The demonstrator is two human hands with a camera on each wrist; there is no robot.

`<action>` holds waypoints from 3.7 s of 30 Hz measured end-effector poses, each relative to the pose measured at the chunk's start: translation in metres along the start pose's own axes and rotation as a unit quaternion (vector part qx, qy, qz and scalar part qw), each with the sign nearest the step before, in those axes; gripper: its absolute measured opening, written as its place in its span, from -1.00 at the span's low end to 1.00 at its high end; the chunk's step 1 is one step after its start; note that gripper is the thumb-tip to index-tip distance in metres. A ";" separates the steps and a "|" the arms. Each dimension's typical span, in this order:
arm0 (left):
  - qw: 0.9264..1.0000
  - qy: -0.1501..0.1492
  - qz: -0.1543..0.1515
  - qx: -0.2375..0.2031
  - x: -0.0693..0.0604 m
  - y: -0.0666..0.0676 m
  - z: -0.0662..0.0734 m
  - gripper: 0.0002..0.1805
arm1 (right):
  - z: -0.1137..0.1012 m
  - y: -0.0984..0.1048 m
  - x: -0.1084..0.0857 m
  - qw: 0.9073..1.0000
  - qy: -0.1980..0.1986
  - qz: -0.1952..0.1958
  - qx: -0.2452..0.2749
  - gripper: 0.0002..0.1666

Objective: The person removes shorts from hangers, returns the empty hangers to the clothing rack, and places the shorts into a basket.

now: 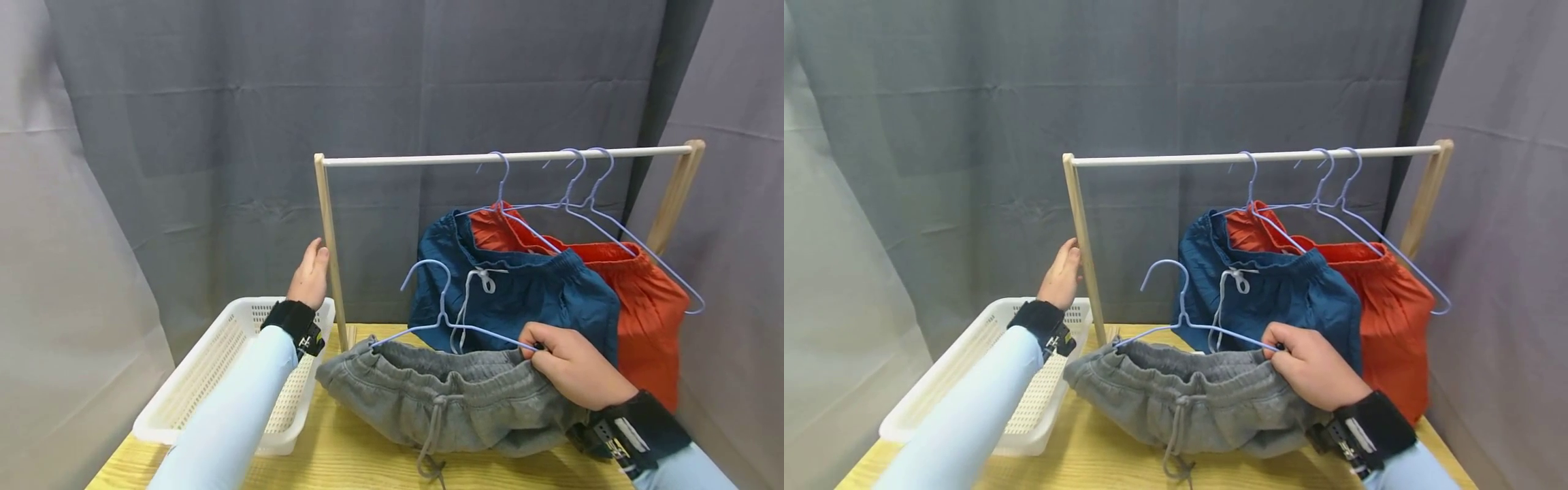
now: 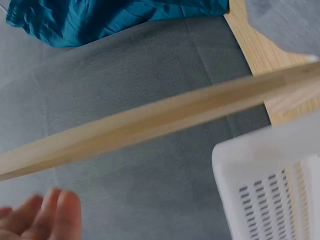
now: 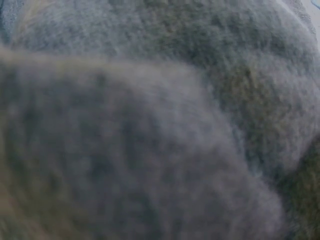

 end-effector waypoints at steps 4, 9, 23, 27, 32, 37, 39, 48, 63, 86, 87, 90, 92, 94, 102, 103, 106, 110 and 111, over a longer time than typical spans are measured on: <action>0.999 -0.022 0.006 0.028 -0.012 0.014 0.008 -0.29 | 0.001 -0.001 -0.001 1.000 -0.002 0.001 -0.001 -0.62; 0.994 -0.085 0.003 0.064 -0.030 0.027 0.025 -0.31 | 0.002 0.000 -0.001 1.000 -0.004 0.000 -0.005 -0.63; 0.943 -0.250 -0.154 0.158 -0.103 0.001 0.074 -0.46 | 0.004 0.003 -0.002 1.000 0.002 0.012 -0.012 -0.62; 0.930 -0.257 -0.193 0.180 -0.114 -0.014 0.076 -0.46 | 0.006 0.004 -0.004 1.000 0.004 0.018 -0.014 -0.62; 0.922 -0.240 -0.223 0.207 -0.122 -0.029 0.068 -0.43 | 0.004 0.002 -0.004 1.000 0.006 0.017 -0.005 -0.62; 0.919 -0.239 -0.227 0.218 -0.127 -0.040 0.062 -0.41 | 0.003 0.000 -0.003 1.000 -0.006 0.011 -0.003 -0.63; 0.919 -0.240 -0.226 0.219 -0.128 -0.044 0.060 -0.42 | 0.004 -0.001 -0.003 1.000 -0.010 0.009 -0.004 -0.63; 0.920 -0.260 -0.197 0.217 -0.129 -0.054 0.059 -0.72 | 0.003 -0.001 -0.004 1.000 -0.002 0.014 -0.003 -0.63; 0.915 -0.285 -0.143 0.247 -0.132 -0.059 0.062 -0.82 | 0.004 -0.001 -0.006 1.000 0.004 0.020 -0.020 -0.60; 0.918 -0.282 -0.131 0.246 -0.129 -0.049 0.054 -0.78 | 0.010 0.005 -0.017 0.997 0.031 0.024 -0.071 -0.64; 0.918 -0.283 -0.128 0.246 -0.129 -0.048 0.054 -0.78 | 0.010 0.005 -0.017 0.996 0.040 0.024 -0.080 -0.63; 0.920 -0.281 -0.121 0.245 -0.128 -0.045 0.054 -0.79 | 0.010 0.004 -0.019 0.991 0.067 0.023 -0.112 -0.61; 0.921 -0.279 -0.117 0.245 -0.127 -0.044 0.054 -0.79 | 0.010 0.003 -0.021 0.988 0.085 0.022 -0.127 -0.60; 0.922 -0.278 -0.113 0.245 -0.126 -0.042 0.054 -0.80 | 0.010 0.003 -0.022 0.986 0.096 0.021 -0.137 -0.57; 0.922 -0.274 -0.104 0.252 -0.121 -0.038 0.055 -0.81 | 0.013 0.006 -0.023 0.978 0.108 0.021 -0.175 -0.48; 0.923 -0.272 -0.104 0.252 -0.120 -0.038 0.055 -0.82 | 0.014 0.007 -0.023 0.978 0.108 0.023 -0.179 -0.48; 0.924 -0.270 -0.100 0.253 -0.119 -0.036 0.057 -0.82 | 0.014 0.010 -0.024 0.976 0.104 0.029 -0.188 -0.48; 0.924 -0.270 -0.098 0.254 -0.118 -0.034 0.057 -0.80 | 0.015 0.014 -0.025 0.976 0.097 0.034 -0.193 -0.51; 0.923 -0.271 -0.097 0.254 -0.118 -0.033 0.057 -0.80 | 0.015 0.015 -0.026 0.976 0.097 0.035 -0.194 -0.51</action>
Point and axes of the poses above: each hand's wrist, its own x-axis towards the middle knuckle, its own y-axis out of the back of the hand, z = x × y, the point moved 4 cm from there along x, towards the middle knuckle, and after that the axes turned 7 degrees about -x, right-handed, at the moved point
